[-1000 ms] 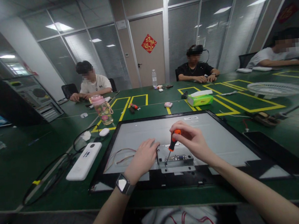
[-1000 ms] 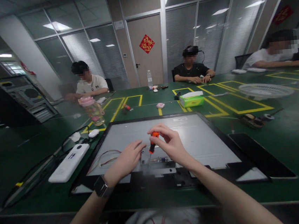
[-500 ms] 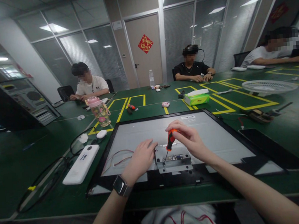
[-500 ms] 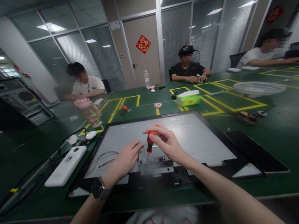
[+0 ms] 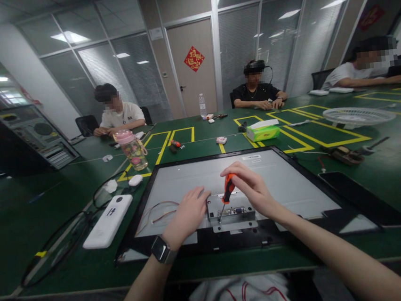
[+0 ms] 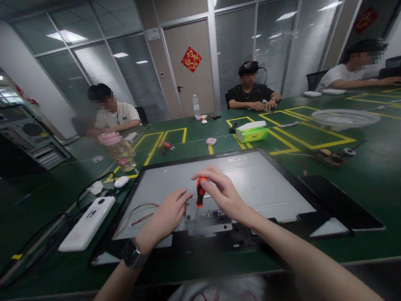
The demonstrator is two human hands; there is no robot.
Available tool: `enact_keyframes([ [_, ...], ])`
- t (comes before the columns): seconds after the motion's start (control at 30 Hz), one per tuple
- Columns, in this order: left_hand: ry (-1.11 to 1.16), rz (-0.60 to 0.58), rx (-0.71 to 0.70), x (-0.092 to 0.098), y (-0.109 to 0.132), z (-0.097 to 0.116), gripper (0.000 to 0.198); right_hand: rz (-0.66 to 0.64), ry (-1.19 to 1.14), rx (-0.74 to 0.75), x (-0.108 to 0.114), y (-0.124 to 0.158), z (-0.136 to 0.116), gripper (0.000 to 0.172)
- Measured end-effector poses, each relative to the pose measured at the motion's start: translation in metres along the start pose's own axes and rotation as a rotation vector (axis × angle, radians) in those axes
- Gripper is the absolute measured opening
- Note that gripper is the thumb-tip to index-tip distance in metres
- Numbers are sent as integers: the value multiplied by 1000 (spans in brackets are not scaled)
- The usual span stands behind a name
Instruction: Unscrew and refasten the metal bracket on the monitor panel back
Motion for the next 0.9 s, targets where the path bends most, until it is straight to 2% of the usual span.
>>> enact_keyframes([
  [0.1,12,12,-3,0,0,0,41,-60,-70,-60,-1,1,1,30],
  [0.2,32,17,2,0,0,-1,40,-40,-118,-115,-2,0,2,27],
  [0.37,32,8,5,-1,0,-1,41,143,5,-14,0,-1,1,13],
  [0.43,35,19,2,-1,0,-1,41,110,29,-1,-1,0,0,20],
  [0.57,31,22,-2,-1,0,-1,41,-15,-78,-66,-5,2,-2,29],
  [0.63,25,10,3,-1,0,-1,41,25,-68,-65,-4,1,-1,24],
  [0.77,26,2,12,1,0,0,41,169,67,32,0,0,1,12],
  [0.9,29,6,13,1,-1,1,40,83,101,46,-1,1,1,25],
])
Point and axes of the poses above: each hand's wrist, its own y-axis away from the middle knuckle, its own x-axis out of the back of the hand, z = x × y, the point moved 3 cm from there along -y, towards the middle knuckle, and after that the axes turned 10 degrees about -x, right-handed, at the moved point
